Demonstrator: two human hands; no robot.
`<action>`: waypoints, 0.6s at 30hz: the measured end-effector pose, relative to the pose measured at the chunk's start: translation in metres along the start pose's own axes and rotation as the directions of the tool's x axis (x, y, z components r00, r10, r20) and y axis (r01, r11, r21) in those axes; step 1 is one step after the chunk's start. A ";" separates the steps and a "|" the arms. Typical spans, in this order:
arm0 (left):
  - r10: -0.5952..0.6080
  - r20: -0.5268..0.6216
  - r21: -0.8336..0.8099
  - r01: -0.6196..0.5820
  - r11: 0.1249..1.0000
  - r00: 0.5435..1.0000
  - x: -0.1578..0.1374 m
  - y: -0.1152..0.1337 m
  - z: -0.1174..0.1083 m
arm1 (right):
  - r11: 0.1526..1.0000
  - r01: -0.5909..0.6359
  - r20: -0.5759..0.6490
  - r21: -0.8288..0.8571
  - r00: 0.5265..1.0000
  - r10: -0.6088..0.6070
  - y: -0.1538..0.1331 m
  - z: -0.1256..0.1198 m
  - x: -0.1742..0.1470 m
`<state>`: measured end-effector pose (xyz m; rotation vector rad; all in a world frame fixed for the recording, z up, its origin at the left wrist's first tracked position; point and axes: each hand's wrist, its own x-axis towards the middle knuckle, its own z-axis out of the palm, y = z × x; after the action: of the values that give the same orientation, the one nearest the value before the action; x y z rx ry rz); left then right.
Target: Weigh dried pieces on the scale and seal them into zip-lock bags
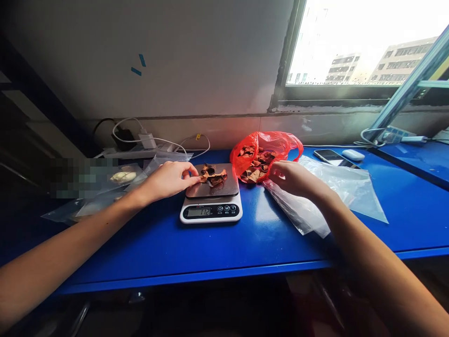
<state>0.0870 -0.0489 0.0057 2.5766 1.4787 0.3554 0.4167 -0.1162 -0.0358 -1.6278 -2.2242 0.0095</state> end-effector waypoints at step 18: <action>0.538 -0.265 -0.021 -0.563 0.826 0.800 -0.063 0.025 0.006 | 0.822 0.522 -0.305 0.229 0.840 -0.448 -0.122 0.023 0.003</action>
<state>0.0787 -0.1156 -0.0025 2.9154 0.6857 0.8251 0.2966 -0.1481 -0.0285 -0.8153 -2.2494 0.0158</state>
